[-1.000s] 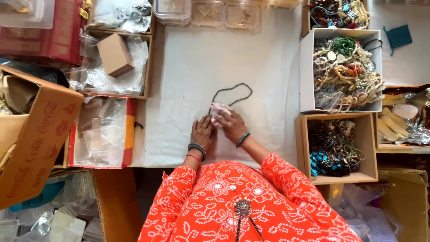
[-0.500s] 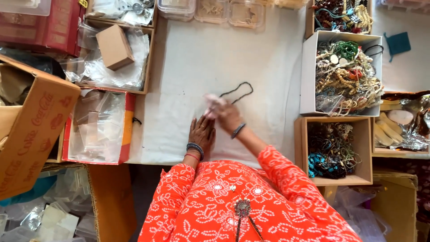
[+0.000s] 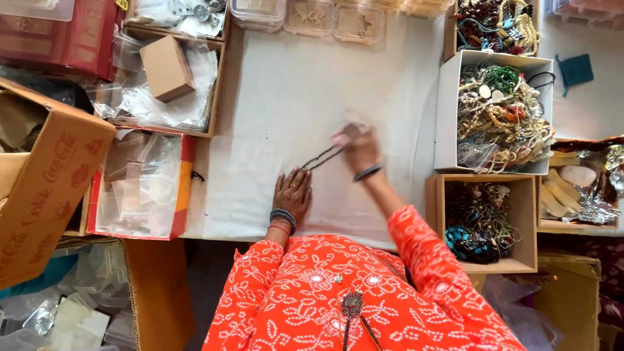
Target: Packing and sorting various pieces of jewelry into small plastic boxes and cloth drawstring bags.
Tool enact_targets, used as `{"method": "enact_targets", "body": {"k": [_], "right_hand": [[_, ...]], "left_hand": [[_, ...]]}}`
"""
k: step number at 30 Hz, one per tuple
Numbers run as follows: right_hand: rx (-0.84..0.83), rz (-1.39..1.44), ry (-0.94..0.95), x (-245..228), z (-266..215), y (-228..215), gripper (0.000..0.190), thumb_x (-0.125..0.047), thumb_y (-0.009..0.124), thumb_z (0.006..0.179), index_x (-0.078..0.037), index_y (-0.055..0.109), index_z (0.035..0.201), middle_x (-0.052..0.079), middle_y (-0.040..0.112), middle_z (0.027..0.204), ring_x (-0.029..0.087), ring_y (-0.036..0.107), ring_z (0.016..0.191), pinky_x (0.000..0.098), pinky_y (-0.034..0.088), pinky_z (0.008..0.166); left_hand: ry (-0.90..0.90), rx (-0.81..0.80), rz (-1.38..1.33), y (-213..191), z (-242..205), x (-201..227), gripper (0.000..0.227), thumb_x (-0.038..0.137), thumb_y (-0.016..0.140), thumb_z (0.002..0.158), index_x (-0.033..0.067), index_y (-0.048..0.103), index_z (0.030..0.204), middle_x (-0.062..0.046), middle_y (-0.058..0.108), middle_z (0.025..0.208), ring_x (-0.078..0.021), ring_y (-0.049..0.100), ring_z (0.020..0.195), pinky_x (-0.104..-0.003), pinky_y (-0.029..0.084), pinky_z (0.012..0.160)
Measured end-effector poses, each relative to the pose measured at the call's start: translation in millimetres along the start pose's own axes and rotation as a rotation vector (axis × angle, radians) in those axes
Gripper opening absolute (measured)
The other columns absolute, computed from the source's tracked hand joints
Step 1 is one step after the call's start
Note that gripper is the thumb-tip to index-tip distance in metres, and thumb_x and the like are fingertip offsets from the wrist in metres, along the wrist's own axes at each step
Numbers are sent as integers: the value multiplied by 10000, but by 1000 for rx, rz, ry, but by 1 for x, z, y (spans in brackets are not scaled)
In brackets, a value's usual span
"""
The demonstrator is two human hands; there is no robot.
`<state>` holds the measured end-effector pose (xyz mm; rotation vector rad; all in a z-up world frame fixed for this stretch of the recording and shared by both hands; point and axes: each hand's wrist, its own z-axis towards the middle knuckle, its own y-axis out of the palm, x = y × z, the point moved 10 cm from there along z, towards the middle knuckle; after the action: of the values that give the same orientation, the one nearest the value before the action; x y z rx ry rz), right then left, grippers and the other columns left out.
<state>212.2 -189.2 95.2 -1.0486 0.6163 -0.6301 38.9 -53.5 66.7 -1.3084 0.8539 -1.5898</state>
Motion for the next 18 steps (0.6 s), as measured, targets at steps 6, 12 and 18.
{"method": "enact_targets", "body": {"k": [6, 12, 18], "right_hand": [[-38, 369, -171, -116, -4, -50, 262, -185, 690, 888, -142, 714, 1145, 17, 659, 1252, 237, 635, 1127, 456, 508, 947], [-105, -48, 220, 64, -10, -11, 119, -225, 703, 947, -243, 761, 1050, -40, 671, 1272, 280, 583, 1095, 463, 505, 839], [-47, 158, 197, 41, -18, -15, 228, -61, 645, 919, -206, 762, 1051, -95, 707, 1190, 189, 635, 1218, 419, 516, 1034]], "left_hand": [[-6, -33, 18, 10, -2, -5, 468, 313, 577, 976, 184, 571, 1426, -11, 525, 1520, -209, 420, 1461, -502, 269, 1222], [11, 15, 22, 5, -2, -2, 513, 306, 570, 988, 157, 556, 1479, 1, 521, 1523, -195, 419, 1458, -496, 274, 1212], [11, 26, 13, 0, -2, 0, 510, 306, 570, 984, 155, 562, 1471, 0, 525, 1519, -193, 420, 1454, -497, 275, 1211]]}}
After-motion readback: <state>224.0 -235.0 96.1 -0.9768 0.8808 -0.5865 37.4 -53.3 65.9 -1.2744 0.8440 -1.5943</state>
